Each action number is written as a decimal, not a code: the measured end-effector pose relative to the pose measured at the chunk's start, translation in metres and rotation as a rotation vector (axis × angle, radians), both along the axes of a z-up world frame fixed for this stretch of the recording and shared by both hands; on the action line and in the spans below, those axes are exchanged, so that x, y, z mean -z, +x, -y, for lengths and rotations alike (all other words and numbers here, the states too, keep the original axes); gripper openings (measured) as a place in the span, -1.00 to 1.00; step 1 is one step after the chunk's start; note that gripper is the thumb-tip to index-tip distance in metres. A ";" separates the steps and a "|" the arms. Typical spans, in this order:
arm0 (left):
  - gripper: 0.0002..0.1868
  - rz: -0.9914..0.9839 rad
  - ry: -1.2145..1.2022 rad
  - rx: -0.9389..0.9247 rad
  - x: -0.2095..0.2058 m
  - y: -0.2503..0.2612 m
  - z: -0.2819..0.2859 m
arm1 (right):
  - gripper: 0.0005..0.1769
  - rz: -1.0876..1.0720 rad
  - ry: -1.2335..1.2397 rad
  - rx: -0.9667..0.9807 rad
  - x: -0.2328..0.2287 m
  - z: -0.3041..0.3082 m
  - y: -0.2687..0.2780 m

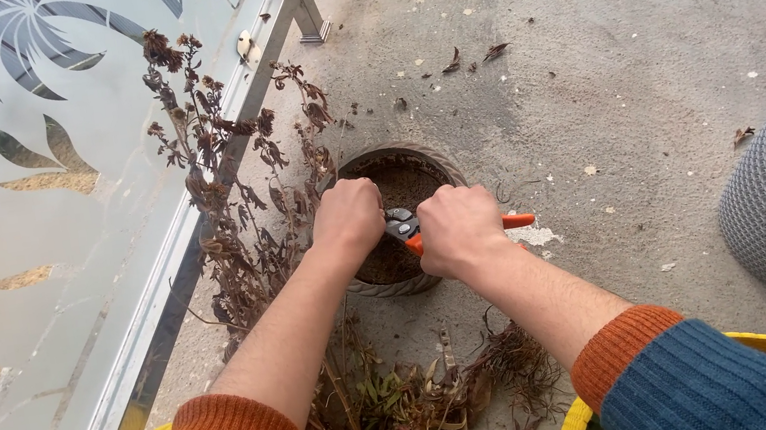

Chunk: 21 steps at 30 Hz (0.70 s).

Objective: Pruning dead branches from a potted plant using shears on a balcony.

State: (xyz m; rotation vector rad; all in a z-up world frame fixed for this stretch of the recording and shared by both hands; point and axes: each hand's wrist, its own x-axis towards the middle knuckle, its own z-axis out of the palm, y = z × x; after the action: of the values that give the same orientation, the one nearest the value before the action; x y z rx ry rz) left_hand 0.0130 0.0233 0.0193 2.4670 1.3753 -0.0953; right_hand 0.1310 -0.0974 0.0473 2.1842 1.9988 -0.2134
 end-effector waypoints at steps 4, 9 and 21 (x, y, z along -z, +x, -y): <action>-0.81 0.047 0.070 0.094 -0.004 -0.001 0.004 | -0.55 -0.073 -0.040 0.054 -0.001 0.001 -0.001; -0.81 0.033 0.149 0.168 -0.009 0.000 0.006 | -0.60 -0.046 -0.032 -0.006 0.018 -0.002 -0.004; -0.84 0.042 0.155 0.138 -0.002 -0.007 0.012 | -0.70 0.239 0.393 -0.031 0.083 -0.010 -0.001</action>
State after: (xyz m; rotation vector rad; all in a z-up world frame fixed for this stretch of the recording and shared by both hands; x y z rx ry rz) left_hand 0.0056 0.0117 0.0217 2.6744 1.2375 0.0332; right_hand 0.1301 -0.0878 -0.0361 2.2582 2.0696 0.4623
